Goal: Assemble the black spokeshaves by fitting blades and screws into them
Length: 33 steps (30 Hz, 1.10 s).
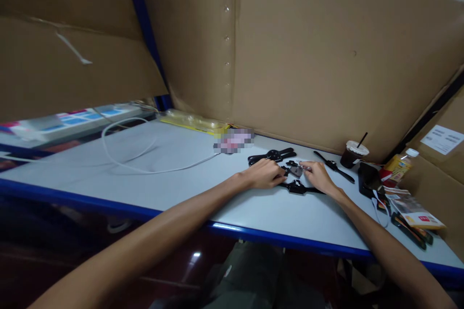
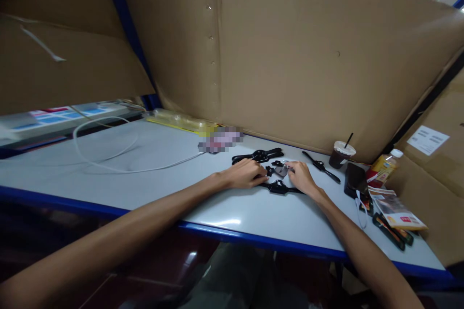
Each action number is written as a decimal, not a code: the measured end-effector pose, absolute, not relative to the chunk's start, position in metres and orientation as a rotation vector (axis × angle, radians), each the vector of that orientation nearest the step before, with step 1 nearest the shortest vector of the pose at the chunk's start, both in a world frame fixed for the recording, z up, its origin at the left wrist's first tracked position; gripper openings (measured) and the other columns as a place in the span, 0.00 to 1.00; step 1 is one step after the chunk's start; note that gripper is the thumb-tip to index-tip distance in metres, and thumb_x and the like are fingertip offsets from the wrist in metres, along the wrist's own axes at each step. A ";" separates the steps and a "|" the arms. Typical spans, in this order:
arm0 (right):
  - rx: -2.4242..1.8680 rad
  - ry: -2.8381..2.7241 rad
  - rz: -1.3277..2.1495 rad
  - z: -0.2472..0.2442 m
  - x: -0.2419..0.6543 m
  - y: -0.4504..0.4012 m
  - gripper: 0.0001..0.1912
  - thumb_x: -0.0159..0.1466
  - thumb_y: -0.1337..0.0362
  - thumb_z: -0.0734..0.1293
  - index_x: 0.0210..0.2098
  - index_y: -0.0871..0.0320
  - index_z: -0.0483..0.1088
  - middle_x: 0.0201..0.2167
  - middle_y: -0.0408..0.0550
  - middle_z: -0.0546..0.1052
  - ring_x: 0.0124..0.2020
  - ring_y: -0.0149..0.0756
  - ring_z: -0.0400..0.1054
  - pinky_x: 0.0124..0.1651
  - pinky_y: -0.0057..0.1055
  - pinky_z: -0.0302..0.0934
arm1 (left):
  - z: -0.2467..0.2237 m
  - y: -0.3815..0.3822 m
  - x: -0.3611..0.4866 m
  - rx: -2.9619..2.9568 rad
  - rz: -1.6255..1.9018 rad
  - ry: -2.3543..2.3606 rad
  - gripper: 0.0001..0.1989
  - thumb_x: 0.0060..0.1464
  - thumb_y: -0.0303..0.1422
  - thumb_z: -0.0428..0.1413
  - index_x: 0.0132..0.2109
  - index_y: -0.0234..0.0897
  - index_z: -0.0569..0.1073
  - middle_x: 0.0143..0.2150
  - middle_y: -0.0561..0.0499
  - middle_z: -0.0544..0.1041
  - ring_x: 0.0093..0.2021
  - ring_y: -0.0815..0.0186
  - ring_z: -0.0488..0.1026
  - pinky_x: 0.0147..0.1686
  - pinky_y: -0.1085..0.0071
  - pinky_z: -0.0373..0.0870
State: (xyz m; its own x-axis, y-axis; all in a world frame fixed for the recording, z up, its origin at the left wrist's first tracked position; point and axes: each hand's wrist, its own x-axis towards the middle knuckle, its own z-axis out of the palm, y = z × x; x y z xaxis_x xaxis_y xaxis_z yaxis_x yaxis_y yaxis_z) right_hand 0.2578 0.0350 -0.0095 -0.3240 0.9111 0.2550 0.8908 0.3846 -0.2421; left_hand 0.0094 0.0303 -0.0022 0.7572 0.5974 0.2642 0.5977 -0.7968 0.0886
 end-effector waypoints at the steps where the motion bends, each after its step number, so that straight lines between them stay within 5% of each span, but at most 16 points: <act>1: -1.532 -2.274 0.120 -0.007 0.256 0.032 0.22 0.65 0.75 0.62 0.56 0.57 0.76 0.53 0.50 0.81 0.51 0.37 0.75 0.55 0.29 0.64 | -0.003 0.031 0.010 -2.943 -0.445 -0.999 0.17 0.65 0.37 0.50 0.31 0.37 0.76 0.26 0.47 0.77 0.25 0.65 0.70 0.26 0.67 0.53; 5: -1.416 -2.259 0.005 0.008 0.251 0.012 0.13 0.72 0.64 0.61 0.42 0.58 0.78 0.41 0.51 0.82 0.40 0.38 0.75 0.43 0.30 0.63 | -0.004 0.032 0.009 -2.936 -0.438 -0.998 0.17 0.65 0.37 0.50 0.31 0.36 0.75 0.25 0.47 0.76 0.25 0.64 0.71 0.26 0.67 0.54; 9: -1.435 -2.539 -0.129 0.017 0.243 -0.012 0.22 0.74 0.55 0.59 0.32 0.55 0.78 0.27 0.47 0.80 0.28 0.36 0.70 0.34 0.31 0.52 | -0.004 0.032 0.008 -2.951 -0.470 -0.999 0.17 0.65 0.37 0.50 0.31 0.36 0.75 0.26 0.46 0.76 0.25 0.63 0.72 0.27 0.67 0.58; 33: -1.759 -2.556 -0.329 0.003 0.217 -0.025 0.25 0.74 0.61 0.54 0.34 0.60 0.81 0.32 0.61 0.83 0.30 0.42 0.75 0.33 0.34 0.53 | -0.010 0.029 0.014 -2.993 -0.431 -1.040 0.17 0.66 0.34 0.49 0.29 0.37 0.74 0.26 0.47 0.77 0.25 0.64 0.72 0.29 0.68 0.58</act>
State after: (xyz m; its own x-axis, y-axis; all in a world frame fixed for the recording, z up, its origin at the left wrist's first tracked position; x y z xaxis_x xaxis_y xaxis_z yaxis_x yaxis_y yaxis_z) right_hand 0.2167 -0.0252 0.0029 -0.3644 0.9212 0.1362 0.9257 0.3424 0.1606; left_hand 0.0136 0.0291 -0.0100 0.7524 0.6158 0.2338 0.6008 -0.7871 0.1396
